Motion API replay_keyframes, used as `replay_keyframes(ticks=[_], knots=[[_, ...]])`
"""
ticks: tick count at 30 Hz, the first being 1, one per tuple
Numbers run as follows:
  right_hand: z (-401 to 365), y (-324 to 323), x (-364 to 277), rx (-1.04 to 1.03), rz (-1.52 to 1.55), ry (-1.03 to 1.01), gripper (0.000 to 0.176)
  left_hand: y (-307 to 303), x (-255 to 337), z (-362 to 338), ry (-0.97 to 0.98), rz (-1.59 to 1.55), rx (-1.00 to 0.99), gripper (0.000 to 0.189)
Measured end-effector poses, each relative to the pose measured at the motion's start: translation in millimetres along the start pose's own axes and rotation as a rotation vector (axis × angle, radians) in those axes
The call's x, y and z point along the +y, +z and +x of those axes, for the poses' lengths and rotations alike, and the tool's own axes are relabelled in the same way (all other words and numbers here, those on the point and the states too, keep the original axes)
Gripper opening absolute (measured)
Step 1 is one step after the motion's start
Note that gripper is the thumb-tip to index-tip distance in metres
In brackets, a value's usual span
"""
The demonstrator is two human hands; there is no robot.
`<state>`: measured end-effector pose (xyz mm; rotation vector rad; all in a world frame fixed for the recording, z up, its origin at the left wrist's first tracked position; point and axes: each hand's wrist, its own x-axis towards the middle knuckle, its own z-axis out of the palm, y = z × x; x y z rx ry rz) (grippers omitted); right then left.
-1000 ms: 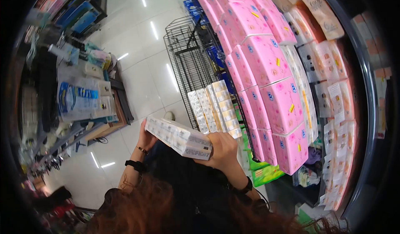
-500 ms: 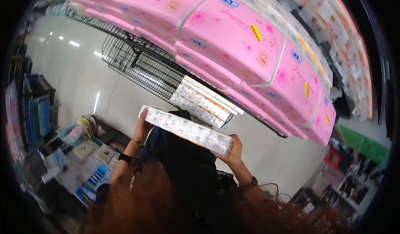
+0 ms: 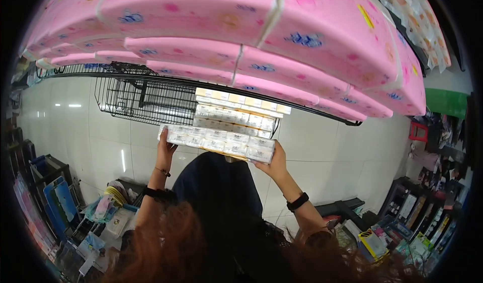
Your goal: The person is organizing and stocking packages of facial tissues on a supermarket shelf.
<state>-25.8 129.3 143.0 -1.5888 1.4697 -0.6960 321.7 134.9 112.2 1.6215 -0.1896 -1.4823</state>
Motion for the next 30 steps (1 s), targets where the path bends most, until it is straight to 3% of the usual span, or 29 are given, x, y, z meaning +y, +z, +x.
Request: replay_keyframes(ticks=[8, 14, 20, 25, 30], knots=[[-5.5, 25.1, 48.0, -0.011, 0.072, 0.051, 0.071, 3.7, -21.2, 16.6, 0.091, 0.044, 0.049, 0.064], [15.0, 20.8, 63.2, -0.033, -0.012, -0.067, 0.07, 19.4, -19.5, 27.4, 0.183, 0.032, 0.049, 0.063], [10.4, 10.7, 70.1, 0.007, 0.039, 0.095, 0.067, 23.3, -45.5, 48.7, 0.158, 0.009, 0.033, 0.059], [-2.9, 30.2, 105.8, 0.007, -0.127, -0.103, 0.068, 22.8, -54.5, 43.6, 0.211, 0.0, 0.023, 0.056], [-17.5, 36.2, 82.1, 0.172, 0.021, 0.085, 0.078, 35.3, -47.1, 37.4, 0.259, -0.015, -0.022, 0.055]])
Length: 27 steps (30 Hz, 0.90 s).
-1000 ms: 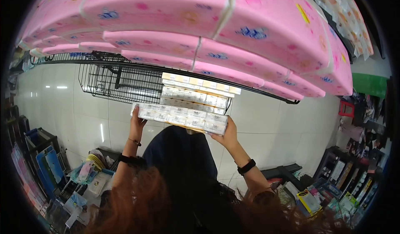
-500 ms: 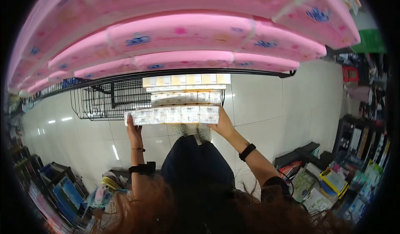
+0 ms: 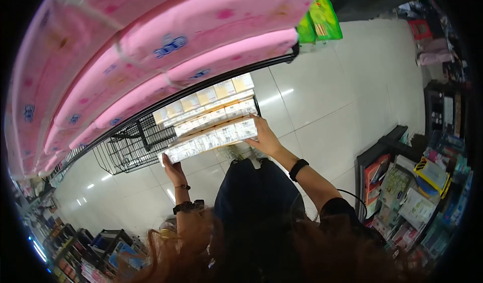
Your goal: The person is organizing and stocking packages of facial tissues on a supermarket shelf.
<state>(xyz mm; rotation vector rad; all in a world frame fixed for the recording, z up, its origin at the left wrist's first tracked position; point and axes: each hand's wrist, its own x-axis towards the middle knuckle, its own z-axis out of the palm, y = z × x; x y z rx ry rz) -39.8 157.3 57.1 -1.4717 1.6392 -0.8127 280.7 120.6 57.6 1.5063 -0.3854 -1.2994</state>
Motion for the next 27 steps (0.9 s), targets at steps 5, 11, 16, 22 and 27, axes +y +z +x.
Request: replay_keyframes(ticks=[5, 11, 16, 22, 27], knots=[[-6.0, 9.6, 7.7, -0.005, 0.217, 0.088, 0.082, -3.3, 3.5, 2.2, -0.061, 0.036, -0.036, 0.055], [23.9, -44.6, -0.2, -0.146, 0.178, 0.437, 0.047, 7.1, 10.3, -2.2, -0.062, 0.045, -0.065, 0.057], [73.0, -83.1, -15.1, 0.269, 0.007, -0.002, 0.035, 8.3, 8.5, -5.6, -0.114, 0.133, 0.052, 0.069], [111.7, -78.8, -43.7, 0.214, -0.416, -0.56, 0.04, 6.3, 5.7, -5.0, -0.125, 0.186, 0.08, 0.074], [142.2, -66.7, -33.9, 0.084, -0.759, -0.506, 0.063, 4.8, 8.5, -4.8, -0.136, 0.214, 0.054, 0.074]])
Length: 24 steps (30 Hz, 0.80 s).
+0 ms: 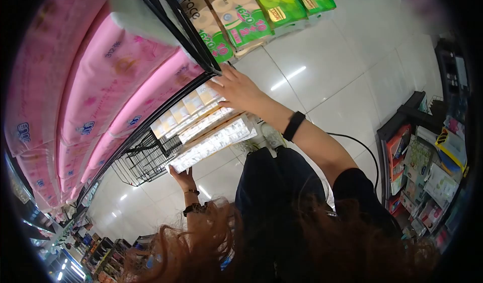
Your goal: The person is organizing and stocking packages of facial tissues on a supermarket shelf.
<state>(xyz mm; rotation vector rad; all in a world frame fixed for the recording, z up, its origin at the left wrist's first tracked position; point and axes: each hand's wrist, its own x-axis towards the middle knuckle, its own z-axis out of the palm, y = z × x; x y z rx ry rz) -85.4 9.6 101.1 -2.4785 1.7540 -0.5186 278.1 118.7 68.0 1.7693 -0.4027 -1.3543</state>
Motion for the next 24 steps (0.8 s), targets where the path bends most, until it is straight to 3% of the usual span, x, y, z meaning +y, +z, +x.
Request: replay_keyframes(ticks=[4, 8, 10, 14, 17, 24], knots=[[6.3, 7.0, -0.3, -0.059, -0.042, -0.004, 0.068, -1.5, -1.5, 2.3, -0.005, 0.002, -0.014, 0.073], [-26.6, -33.8, -12.1, -0.021, 0.343, 0.125, 0.061, -2.7, -6.6, 5.8, -0.007, -0.04, 0.044, 0.073], [-49.9, -66.9, -6.7, -0.149, 0.458, 0.271, 0.063, -0.8, -5.7, 4.3, 0.02, -0.012, 0.023, 0.074], [-104.5, -108.4, 22.6, -0.253, 0.462, 0.476, 0.069, -6.4, -8.6, 5.3, 0.013, -0.015, 0.013, 0.071], [-133.1, -132.9, 44.5, -0.223, 0.442, 0.515, 0.069, -4.7, -12.1, 8.1, 0.022, -0.039, 0.099, 0.071], [-151.0, -167.3, 68.8, -0.157, 0.257, 0.631, 0.066, -4.5, -10.9, 10.0, 0.011, -0.039, 0.079, 0.07]])
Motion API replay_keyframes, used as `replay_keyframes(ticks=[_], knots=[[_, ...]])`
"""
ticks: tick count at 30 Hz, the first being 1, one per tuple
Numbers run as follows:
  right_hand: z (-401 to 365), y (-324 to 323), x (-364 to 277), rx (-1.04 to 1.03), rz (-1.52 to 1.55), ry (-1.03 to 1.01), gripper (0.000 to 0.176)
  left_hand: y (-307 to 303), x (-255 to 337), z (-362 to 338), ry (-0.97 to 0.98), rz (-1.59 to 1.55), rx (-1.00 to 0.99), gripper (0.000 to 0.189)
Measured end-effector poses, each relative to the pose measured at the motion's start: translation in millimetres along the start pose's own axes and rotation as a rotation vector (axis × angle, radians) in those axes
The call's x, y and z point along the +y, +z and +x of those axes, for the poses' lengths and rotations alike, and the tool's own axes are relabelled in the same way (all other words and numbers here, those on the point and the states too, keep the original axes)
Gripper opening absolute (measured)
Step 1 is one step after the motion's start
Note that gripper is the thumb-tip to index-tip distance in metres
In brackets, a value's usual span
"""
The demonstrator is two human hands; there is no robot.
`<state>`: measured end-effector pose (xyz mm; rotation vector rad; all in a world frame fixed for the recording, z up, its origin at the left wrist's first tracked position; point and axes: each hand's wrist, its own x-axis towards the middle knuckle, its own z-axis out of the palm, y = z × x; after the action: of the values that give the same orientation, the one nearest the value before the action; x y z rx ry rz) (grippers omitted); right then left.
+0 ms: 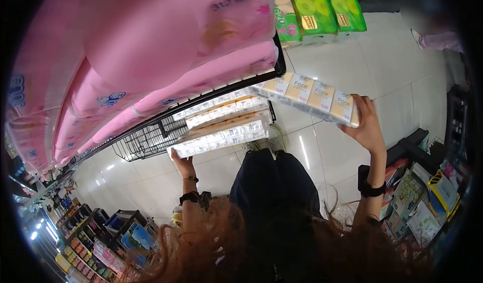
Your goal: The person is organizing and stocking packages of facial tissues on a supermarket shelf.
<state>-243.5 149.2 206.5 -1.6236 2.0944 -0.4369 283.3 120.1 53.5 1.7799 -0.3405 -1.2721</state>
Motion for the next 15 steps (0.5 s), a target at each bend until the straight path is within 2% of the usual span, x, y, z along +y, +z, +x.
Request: replay_keyframes(ticks=[2, 5, 7, 15], knots=[[-1.1, -1.9, 0.7, 0.047, -0.032, 0.005, 0.066, 3.1, 1.6, -0.3, -0.009, -0.002, 0.012, 0.07], [-3.4, 3.4, -2.3, 0.107, -0.029, -0.036, 0.066, 5.0, 5.3, -4.2, 0.001, 0.01, -0.081, 0.073], [-3.8, 10.2, 0.9, 0.097, 0.027, -0.041, 0.066, 6.4, 5.6, -4.9, -0.001, 0.017, -0.015, 0.076], [6.2, 24.5, 11.9, 0.173, 0.074, -0.044, 0.065, 5.1, 3.8, -2.1, 0.001, 0.043, -0.012, 0.078]])
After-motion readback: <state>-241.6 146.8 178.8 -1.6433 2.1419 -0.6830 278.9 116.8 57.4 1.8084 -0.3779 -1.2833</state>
